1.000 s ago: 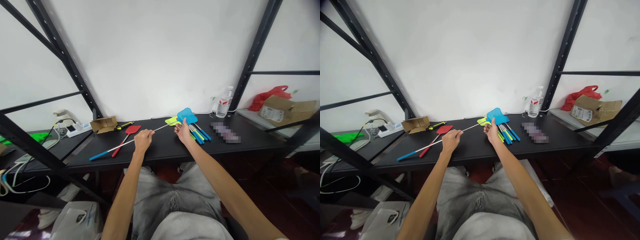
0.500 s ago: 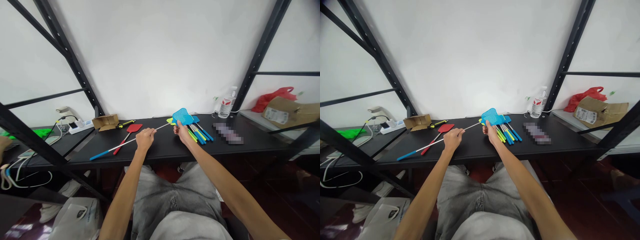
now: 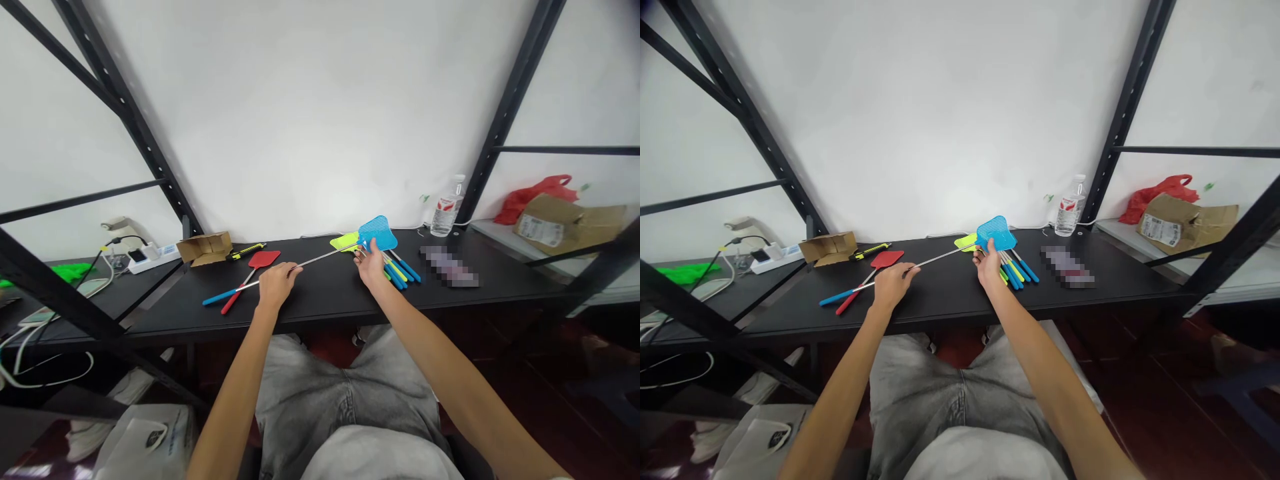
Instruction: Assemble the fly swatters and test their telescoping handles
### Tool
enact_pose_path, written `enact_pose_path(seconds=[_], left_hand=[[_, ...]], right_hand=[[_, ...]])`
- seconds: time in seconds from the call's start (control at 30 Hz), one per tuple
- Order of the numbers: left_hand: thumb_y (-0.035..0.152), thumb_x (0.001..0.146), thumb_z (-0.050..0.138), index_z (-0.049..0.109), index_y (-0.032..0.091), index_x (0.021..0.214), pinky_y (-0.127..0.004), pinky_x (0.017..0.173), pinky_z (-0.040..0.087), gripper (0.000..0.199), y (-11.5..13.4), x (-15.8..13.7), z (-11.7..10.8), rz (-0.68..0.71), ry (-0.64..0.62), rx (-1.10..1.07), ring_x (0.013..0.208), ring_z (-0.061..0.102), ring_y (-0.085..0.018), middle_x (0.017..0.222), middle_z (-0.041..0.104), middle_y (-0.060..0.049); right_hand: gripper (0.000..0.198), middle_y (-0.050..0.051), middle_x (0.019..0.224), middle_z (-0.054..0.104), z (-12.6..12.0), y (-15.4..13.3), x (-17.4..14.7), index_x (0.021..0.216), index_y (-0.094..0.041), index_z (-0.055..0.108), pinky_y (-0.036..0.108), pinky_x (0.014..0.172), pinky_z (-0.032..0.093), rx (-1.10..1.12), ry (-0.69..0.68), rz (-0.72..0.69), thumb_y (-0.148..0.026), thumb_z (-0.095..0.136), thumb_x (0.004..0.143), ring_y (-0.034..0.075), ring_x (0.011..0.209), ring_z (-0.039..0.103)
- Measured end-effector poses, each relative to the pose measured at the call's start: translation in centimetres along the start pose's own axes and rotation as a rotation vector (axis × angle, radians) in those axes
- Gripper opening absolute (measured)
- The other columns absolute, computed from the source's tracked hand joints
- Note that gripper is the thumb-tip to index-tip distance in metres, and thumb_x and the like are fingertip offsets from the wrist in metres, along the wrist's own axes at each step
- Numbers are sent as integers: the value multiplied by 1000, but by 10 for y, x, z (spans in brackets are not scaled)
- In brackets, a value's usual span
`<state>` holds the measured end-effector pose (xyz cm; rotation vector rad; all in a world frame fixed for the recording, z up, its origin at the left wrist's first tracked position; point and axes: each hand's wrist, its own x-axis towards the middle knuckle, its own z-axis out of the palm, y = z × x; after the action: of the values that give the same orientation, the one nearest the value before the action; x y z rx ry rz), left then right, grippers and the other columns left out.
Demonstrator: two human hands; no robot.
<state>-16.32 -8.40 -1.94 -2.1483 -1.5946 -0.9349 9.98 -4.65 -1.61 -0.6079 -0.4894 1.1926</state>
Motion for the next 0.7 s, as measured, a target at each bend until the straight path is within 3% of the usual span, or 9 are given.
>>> enact_pose_path(seconds=[0.2,0.4,0.57,0.7], left_hand=[[49,98,44,72,27,107,-28,70,40,37,1,-3,2,52,-17,-25,93,68,-20,102,75,-7],[50,99,42,73,28,107,-28,65,35,39,9,5,5,36,-8,-13,88,68,-20,98,75,-5],[51,98,44,74,29,106,-30,63,34,38,13,16,-6,39,-27,11,88,68,-21,99,75,-5],[52,97,43,75,30,102,-29,65,37,39,28,24,-17,48,-120,50,87,68,-23,97,75,-6]], right_hand=[[41,-1,68,59,-1,8,-3,84,-23,63,24,46,40,-124,-99,-85,-64,65,81,10,53,53],[36,-2,72,60,-5,9,4,88,-23,66,23,45,40,-99,-87,-90,-58,69,79,9,56,54],[35,-1,74,61,-6,6,5,89,-24,64,23,46,40,-101,-82,-96,-58,65,82,10,58,56],[36,-1,74,62,-4,7,2,88,-24,64,23,47,41,-96,-116,-83,-59,68,80,11,59,58]])
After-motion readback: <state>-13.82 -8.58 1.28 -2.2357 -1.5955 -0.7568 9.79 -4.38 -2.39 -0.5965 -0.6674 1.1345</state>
